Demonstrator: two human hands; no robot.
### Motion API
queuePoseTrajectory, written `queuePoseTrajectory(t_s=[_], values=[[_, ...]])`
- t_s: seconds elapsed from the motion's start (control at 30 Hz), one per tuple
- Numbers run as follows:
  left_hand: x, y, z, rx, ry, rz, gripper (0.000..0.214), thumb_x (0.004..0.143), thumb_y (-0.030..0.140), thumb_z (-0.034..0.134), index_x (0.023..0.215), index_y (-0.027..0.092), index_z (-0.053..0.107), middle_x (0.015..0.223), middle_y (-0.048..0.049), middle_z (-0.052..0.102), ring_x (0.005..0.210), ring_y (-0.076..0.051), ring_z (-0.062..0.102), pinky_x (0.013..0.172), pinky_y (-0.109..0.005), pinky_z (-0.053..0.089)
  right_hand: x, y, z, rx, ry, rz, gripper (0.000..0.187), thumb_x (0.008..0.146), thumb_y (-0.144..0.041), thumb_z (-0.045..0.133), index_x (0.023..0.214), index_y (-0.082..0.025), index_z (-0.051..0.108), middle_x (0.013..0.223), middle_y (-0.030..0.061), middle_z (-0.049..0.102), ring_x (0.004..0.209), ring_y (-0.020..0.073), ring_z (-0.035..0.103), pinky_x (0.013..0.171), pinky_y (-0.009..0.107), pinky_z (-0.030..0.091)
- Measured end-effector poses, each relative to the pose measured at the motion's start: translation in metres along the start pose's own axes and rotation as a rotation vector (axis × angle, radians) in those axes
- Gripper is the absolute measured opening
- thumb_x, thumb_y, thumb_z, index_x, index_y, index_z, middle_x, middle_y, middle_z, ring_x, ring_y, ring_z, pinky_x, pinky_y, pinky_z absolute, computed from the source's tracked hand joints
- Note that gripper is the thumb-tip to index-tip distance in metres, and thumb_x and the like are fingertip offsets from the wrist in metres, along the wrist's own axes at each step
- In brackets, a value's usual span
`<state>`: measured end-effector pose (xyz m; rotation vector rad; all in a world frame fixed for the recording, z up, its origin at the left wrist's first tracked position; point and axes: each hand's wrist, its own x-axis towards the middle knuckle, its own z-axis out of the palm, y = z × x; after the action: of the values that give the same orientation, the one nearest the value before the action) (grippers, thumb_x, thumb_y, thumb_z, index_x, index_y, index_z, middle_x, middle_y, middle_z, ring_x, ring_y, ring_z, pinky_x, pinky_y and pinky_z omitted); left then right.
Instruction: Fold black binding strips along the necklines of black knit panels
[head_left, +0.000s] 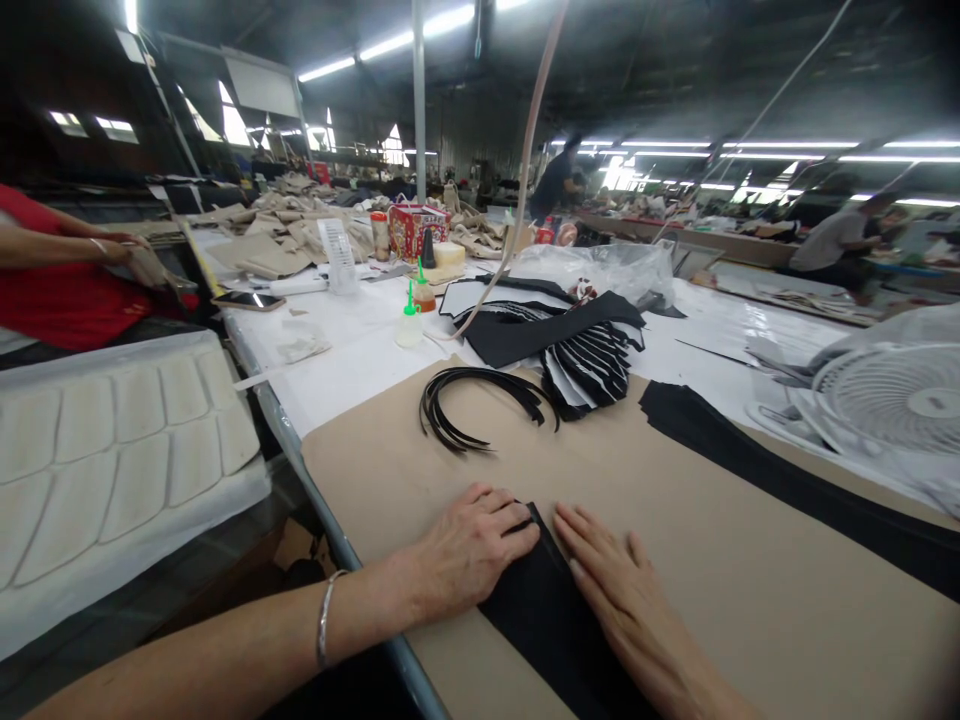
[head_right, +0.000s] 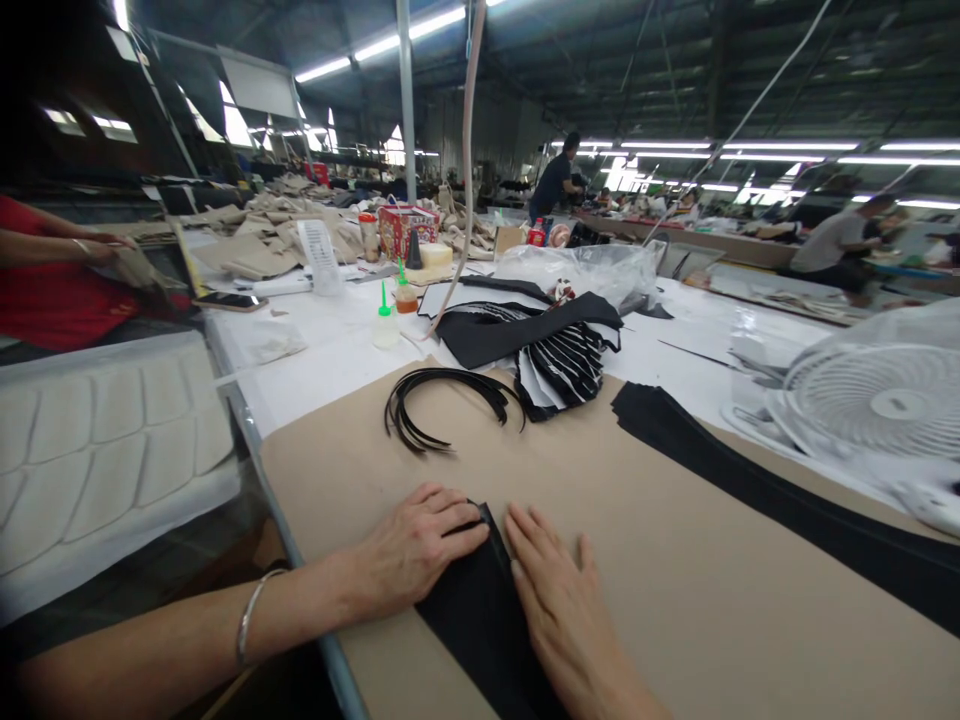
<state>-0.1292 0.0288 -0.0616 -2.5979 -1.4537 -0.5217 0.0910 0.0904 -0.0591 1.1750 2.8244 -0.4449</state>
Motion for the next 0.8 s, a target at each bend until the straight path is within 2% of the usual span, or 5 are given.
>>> queuePoseTrajectory(t_s=[0.17, 0.37, 0.6, 0.7, 0.8], values=[[0.001, 0.000, 0.001, -0.004, -0.003, -0.016, 0.028, 0.094, 0.019, 0.045, 0.121, 0.020, 0.053, 0.117, -0.0047, 0.063, 0.112, -0.019, 0.052, 0.098, -0.036, 0.034, 0.005, -0.002, 0.003, -0.096, 0.058, -0.069, 0.052, 0.098, -0.029, 0.017, 0.147, -0.026, 0.033, 0.150, 0.0009, 0.031, 0.141, 0.0235, 0.023, 0.109, 0.067, 0.008], [0.000, 0.000, 0.004, 0.004, 0.005, -0.021, 0.028, 0.095, 0.020, 0.044, 0.121, 0.019, 0.053, 0.116, -0.0054, 0.063, 0.112, -0.019, 0.052, 0.097, -0.036, 0.035, 0.009, -0.005, 0.003, -0.211, 0.140, -0.178, 0.048, 0.097, -0.026, 0.024, 0.143, -0.024, 0.041, 0.148, 0.0035, 0.034, 0.137, 0.0279, 0.032, 0.106, 0.072, 0.016], [0.001, -0.001, 0.005, -0.013, 0.007, -0.016, 0.029, 0.093, 0.020, 0.047, 0.122, 0.019, 0.052, 0.117, -0.0044, 0.064, 0.112, -0.020, 0.052, 0.098, -0.037, 0.034, 0.009, -0.017, 0.006, -0.391, 0.389, -0.310, 0.042, 0.094, -0.023, 0.037, 0.131, -0.011, 0.054, 0.140, 0.0123, 0.047, 0.134, 0.0314, 0.037, 0.112, 0.066, -0.003], [-0.001, -0.001, 0.005, -0.021, 0.034, -0.017, 0.026, 0.093, 0.019, 0.046, 0.118, 0.019, 0.054, 0.117, -0.0040, 0.065, 0.113, -0.020, 0.051, 0.098, -0.036, 0.033, 0.009, -0.021, 0.005, -0.397, 0.398, -0.342, 0.042, 0.097, -0.027, 0.036, 0.130, -0.011, 0.054, 0.141, 0.0136, 0.046, 0.133, 0.0300, 0.039, 0.113, 0.063, -0.001], [-0.002, -0.001, 0.005, -0.023, 0.045, -0.020, 0.023, 0.093, 0.018, 0.046, 0.114, 0.018, 0.056, 0.116, -0.0043, 0.066, 0.113, -0.020, 0.051, 0.099, -0.036, 0.033, 0.012, -0.021, 0.007, -0.331, 0.375, -0.275, 0.043, 0.098, -0.031, 0.035, 0.132, -0.012, 0.052, 0.137, 0.0127, 0.051, 0.127, 0.0286, 0.046, 0.113, 0.065, 0.005]])
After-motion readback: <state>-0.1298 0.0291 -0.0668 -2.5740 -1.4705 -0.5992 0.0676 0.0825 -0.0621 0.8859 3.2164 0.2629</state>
